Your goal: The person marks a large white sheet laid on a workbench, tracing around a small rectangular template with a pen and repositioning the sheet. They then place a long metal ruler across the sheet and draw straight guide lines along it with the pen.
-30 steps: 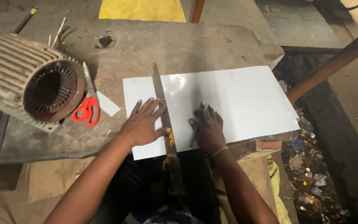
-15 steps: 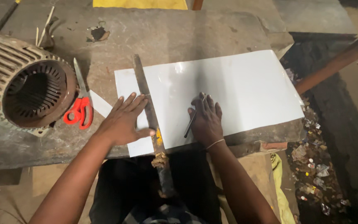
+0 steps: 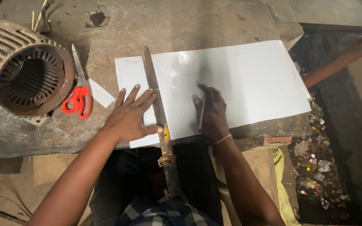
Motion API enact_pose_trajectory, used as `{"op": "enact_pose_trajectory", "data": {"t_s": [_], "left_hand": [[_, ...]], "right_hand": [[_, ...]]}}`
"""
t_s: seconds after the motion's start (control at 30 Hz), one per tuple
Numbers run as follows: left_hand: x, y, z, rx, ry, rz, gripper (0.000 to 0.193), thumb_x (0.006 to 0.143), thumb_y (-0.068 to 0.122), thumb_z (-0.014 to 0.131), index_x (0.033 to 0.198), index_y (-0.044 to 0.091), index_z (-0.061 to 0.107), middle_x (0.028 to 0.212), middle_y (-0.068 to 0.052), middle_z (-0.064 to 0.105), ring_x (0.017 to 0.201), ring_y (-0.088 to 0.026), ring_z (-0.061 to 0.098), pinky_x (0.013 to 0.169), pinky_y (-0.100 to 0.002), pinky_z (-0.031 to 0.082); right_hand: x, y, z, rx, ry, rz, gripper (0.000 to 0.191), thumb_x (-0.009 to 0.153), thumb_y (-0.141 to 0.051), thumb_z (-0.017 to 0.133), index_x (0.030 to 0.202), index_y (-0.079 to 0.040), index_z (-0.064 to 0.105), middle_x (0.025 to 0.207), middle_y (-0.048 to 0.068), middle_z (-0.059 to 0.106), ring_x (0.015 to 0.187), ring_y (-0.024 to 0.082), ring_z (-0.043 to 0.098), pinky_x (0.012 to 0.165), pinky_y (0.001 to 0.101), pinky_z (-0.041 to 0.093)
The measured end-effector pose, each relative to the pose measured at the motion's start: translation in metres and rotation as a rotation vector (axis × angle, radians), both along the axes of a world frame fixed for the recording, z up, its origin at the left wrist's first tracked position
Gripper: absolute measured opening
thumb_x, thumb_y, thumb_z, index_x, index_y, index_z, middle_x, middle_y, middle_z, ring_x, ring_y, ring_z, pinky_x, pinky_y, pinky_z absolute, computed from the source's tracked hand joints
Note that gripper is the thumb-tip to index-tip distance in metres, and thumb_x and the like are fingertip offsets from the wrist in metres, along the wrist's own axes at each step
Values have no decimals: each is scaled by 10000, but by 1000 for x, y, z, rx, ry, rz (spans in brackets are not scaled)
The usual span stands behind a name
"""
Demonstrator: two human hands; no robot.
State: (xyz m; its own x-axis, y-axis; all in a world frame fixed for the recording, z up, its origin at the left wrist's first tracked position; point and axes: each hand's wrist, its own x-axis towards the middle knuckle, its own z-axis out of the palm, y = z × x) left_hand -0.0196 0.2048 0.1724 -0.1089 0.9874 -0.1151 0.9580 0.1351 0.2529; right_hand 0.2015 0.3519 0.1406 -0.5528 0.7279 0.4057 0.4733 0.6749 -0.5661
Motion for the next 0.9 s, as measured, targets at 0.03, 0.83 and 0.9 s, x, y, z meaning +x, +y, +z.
{"op": "enact_pose_trajectory", "data": {"t_s": [0.03,0.83,0.9], "left_hand": [[0,0,0,-11,-8,6,1165,706,821,642,1595,155,289,1668,-28,198,1545,-306,53,1226,-527,-12],[0,2,2,-32,-23,14,1179,683,823,662,1575,159,270,1675,-17,187,1550,-303,44,1233,-540,-9],[1,2,2,-48,-31,21,1188,680,825,663,1589,166,272,1674,-12,186,1552,-300,42,1236,-535,-12]], "right_hand": [[1,-1,0,45,103,26,370,1047,-162,536,1384,-8,526,1312,238,586,1274,346,534,1103,470,462],[-1,-48,-5,-344,313,255,88,909,-104,750,969,-42,733,785,49,713,677,124,639,609,283,525],[-3,-49,-8,-358,264,275,91,899,-113,749,955,-48,719,750,38,705,649,117,645,596,281,527]]}}
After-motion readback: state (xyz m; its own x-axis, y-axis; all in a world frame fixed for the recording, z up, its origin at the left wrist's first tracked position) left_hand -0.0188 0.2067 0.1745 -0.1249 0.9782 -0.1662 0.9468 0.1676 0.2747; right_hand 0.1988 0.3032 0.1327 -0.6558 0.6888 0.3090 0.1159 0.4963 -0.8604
